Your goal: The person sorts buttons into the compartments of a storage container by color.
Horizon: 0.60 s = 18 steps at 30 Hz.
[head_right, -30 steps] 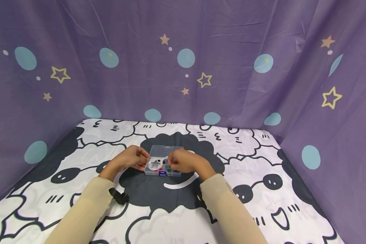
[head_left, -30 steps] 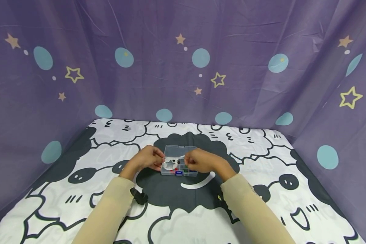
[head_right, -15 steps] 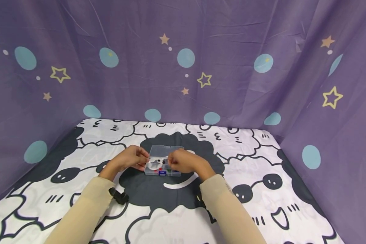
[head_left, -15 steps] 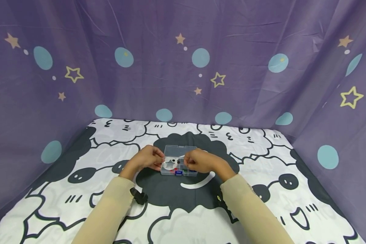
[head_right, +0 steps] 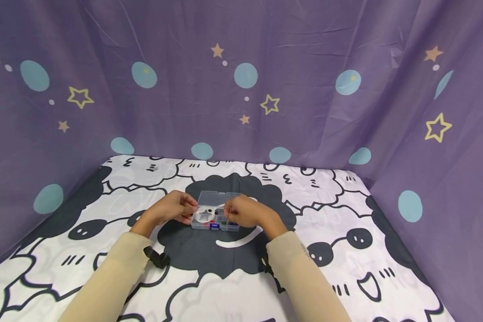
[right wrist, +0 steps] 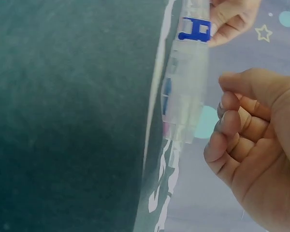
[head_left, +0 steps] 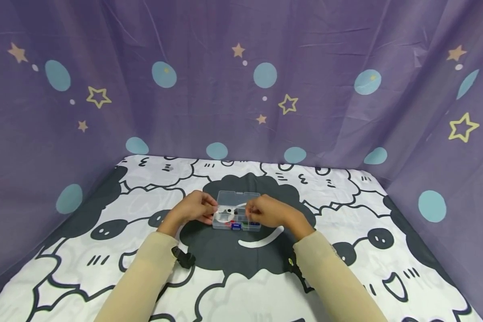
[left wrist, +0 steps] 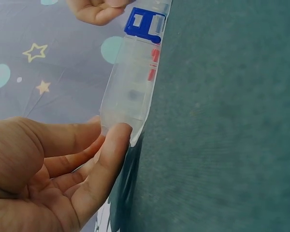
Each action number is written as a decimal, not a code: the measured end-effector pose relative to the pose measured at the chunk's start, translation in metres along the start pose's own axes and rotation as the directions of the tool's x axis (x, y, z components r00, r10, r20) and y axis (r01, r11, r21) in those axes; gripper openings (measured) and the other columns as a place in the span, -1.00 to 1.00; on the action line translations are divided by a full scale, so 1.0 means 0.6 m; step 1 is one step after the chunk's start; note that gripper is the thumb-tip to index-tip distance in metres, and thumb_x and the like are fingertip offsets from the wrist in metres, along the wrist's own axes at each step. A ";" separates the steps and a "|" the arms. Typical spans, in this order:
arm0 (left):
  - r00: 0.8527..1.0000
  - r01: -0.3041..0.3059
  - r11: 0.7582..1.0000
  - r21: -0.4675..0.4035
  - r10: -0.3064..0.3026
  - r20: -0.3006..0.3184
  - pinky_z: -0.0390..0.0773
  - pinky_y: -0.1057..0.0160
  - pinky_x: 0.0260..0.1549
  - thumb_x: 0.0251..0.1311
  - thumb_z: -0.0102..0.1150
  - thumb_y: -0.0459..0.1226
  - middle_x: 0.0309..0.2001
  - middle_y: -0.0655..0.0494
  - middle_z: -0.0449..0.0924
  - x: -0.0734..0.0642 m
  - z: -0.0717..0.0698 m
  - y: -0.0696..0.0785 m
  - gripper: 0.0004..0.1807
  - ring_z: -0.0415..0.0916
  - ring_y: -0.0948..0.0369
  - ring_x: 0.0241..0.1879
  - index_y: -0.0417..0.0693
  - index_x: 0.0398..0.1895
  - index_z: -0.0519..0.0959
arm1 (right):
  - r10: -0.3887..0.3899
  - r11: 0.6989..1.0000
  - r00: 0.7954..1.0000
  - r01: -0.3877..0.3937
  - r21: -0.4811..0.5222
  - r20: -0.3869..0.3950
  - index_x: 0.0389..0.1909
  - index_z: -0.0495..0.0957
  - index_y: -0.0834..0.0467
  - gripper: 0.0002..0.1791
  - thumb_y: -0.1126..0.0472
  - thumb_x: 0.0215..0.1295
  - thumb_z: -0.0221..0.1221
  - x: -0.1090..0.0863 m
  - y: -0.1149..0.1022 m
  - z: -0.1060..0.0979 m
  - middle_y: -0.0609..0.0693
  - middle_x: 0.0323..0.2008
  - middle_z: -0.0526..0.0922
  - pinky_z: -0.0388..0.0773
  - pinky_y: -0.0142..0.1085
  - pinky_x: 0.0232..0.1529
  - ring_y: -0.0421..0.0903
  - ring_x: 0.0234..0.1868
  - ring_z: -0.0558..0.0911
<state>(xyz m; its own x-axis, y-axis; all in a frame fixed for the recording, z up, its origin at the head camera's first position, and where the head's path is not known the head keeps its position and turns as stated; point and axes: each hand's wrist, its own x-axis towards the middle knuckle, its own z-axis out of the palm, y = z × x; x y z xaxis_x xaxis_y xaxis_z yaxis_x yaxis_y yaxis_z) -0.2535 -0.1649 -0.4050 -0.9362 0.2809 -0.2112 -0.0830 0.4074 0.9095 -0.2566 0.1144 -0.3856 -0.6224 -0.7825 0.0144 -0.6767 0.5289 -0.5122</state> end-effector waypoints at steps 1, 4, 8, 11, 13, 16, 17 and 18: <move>1.000 -0.002 1.000 0.003 0.002 0.000 0.79 0.17 -0.43 0.39 0.18 -0.47 -0.24 -0.23 0.61 0.000 -0.001 0.000 -0.75 0.65 0.17 -0.50 -0.49 0.05 0.54 | 0.001 1.000 1.000 -0.001 0.013 -0.006 -0.20 0.63 0.22 -0.83 0.29 0.54 0.07 -0.001 0.000 -0.001 -0.15 -0.63 0.45 0.42 -0.35 -0.52 -0.29 -0.65 0.32; 1.000 -0.003 1.000 0.011 0.003 -0.008 0.79 0.17 -0.42 0.41 0.17 -0.45 -0.23 -0.23 0.62 -0.002 -0.002 -0.002 -0.72 0.65 0.18 -0.50 -0.49 0.09 0.53 | 0.010 0.999 0.999 -0.009 0.047 -0.032 -0.23 0.63 0.25 -0.75 0.21 0.59 0.05 -0.007 0.001 -0.004 -0.16 -0.65 0.37 0.28 -0.41 -0.58 -0.27 -0.67 0.28; 0.999 0.020 0.999 0.031 -0.019 -0.034 0.79 0.16 -0.41 0.43 0.20 -0.39 -0.22 -0.21 0.62 -0.007 -0.004 -0.005 -0.67 0.66 0.16 -0.47 -0.44 0.14 0.52 | 0.033 0.997 0.998 -0.029 0.071 -0.053 -0.26 0.62 0.26 -0.67 0.12 0.62 0.05 -0.016 -0.001 -0.008 -0.16 -0.62 0.34 0.26 -0.40 -0.57 -0.28 -0.65 0.28; 0.997 0.023 0.996 0.088 -0.017 -0.072 0.79 0.16 -0.42 0.42 0.24 -0.34 -0.22 -0.18 0.62 -0.011 -0.005 -0.006 -0.66 0.66 0.12 -0.43 -0.40 0.13 0.53 | 0.061 0.997 0.994 -0.056 0.061 -0.087 -0.20 0.64 0.26 -0.69 0.11 0.61 0.07 -0.027 -0.003 -0.014 -0.15 -0.62 0.37 0.27 -0.39 -0.59 -0.27 -0.65 0.29; 0.993 0.012 0.988 0.153 0.006 -0.114 0.78 0.17 -0.45 0.41 0.27 -0.31 -0.25 -0.15 0.62 -0.014 -0.006 -0.003 -0.67 0.66 0.10 -0.42 -0.37 0.09 0.55 | 0.082 0.996 0.988 -0.077 0.043 -0.131 -0.14 0.64 0.24 -0.72 0.11 0.60 0.08 -0.035 -0.005 -0.017 -0.15 -0.60 0.42 0.32 -0.38 -0.59 -0.25 -0.63 0.32; 0.977 -0.022 0.945 0.326 0.089 -0.195 0.76 0.16 -0.46 0.39 0.29 -0.24 -0.31 -0.09 0.64 -0.018 -0.003 0.002 -0.71 0.65 0.12 -0.44 -0.33 -0.02 0.60 | 0.120 0.993 0.966 -0.121 0.007 -0.228 -0.05 0.65 0.19 -0.74 0.09 0.58 0.10 -0.045 -0.011 -0.017 -0.12 -0.48 0.55 0.47 -0.31 -0.49 -0.20 -0.52 0.45; 0.966 -0.028 0.920 0.390 0.125 -0.225 0.74 0.14 -0.42 0.37 0.31 -0.22 -0.32 -0.07 0.64 -0.020 -0.001 0.005 -0.71 0.64 0.12 -0.42 -0.31 -0.06 0.62 | 0.128 0.991 0.957 -0.136 -0.011 -0.259 -0.03 0.64 0.19 -0.73 0.08 0.58 0.10 -0.048 -0.013 -0.016 -0.09 -0.42 0.58 0.52 -0.27 -0.42 -0.17 -0.45 0.50; 0.955 -0.035 0.889 0.457 0.165 -0.247 0.73 0.11 -0.37 0.36 0.31 -0.21 -0.32 -0.06 0.64 -0.022 0.002 0.007 -0.71 0.63 0.11 -0.40 -0.31 -0.09 0.64 | 0.144 0.987 0.946 -0.160 -0.031 -0.289 -0.02 0.63 0.18 -0.71 0.05 0.58 0.11 -0.051 -0.016 -0.015 -0.05 -0.34 0.61 0.57 -0.22 -0.33 -0.13 -0.37 0.54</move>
